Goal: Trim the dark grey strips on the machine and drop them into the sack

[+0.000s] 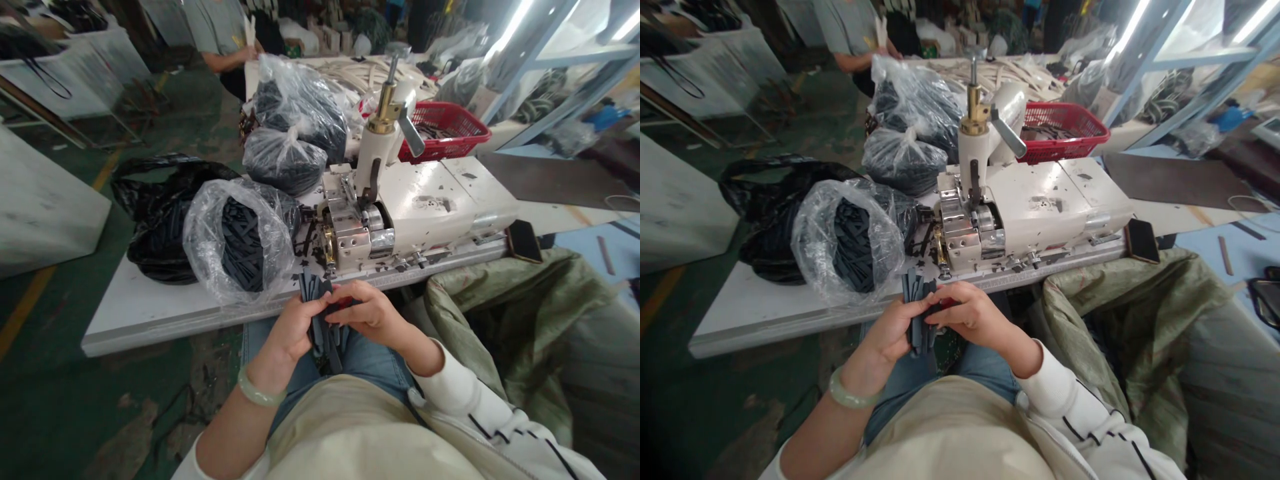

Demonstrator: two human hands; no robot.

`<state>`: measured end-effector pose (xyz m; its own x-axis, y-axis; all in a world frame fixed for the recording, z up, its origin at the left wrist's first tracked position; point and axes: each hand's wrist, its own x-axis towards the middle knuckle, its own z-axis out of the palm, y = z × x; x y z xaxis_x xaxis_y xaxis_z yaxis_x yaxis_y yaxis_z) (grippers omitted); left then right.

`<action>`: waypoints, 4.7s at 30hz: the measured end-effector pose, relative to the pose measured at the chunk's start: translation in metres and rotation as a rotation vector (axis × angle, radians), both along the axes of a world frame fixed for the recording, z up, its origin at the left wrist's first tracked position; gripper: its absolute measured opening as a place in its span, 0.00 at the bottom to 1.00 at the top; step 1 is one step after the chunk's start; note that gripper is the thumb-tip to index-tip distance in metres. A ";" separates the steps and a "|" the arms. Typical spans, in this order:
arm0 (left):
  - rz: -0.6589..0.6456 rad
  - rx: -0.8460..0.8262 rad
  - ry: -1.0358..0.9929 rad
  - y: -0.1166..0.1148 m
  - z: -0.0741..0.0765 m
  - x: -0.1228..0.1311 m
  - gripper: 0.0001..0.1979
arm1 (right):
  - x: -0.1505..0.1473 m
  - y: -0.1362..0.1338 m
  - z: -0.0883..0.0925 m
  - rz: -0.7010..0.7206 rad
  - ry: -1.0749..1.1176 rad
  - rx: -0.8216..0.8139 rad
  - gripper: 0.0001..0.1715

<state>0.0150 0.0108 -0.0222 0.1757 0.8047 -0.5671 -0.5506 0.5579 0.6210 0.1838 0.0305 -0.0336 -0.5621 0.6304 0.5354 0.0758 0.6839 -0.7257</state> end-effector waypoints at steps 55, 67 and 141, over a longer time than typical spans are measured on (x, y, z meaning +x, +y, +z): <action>-0.173 0.157 0.268 0.002 0.007 -0.024 0.14 | -0.010 0.087 0.023 -0.862 0.767 -0.952 0.16; -0.208 0.033 -0.105 0.001 0.011 -0.026 0.12 | 0.200 -0.041 -0.046 -1.736 -0.696 -0.403 0.27; -0.463 0.269 0.403 -0.005 0.021 -0.017 0.12 | -0.011 -0.017 -0.014 0.094 0.738 -1.134 0.22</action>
<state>-0.0017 0.0062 -0.0015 0.3531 0.8201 -0.4503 0.0122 0.4773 0.8787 0.1731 0.0134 -0.0477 -0.4371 0.8977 -0.0559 -0.5859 -0.3314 -0.7395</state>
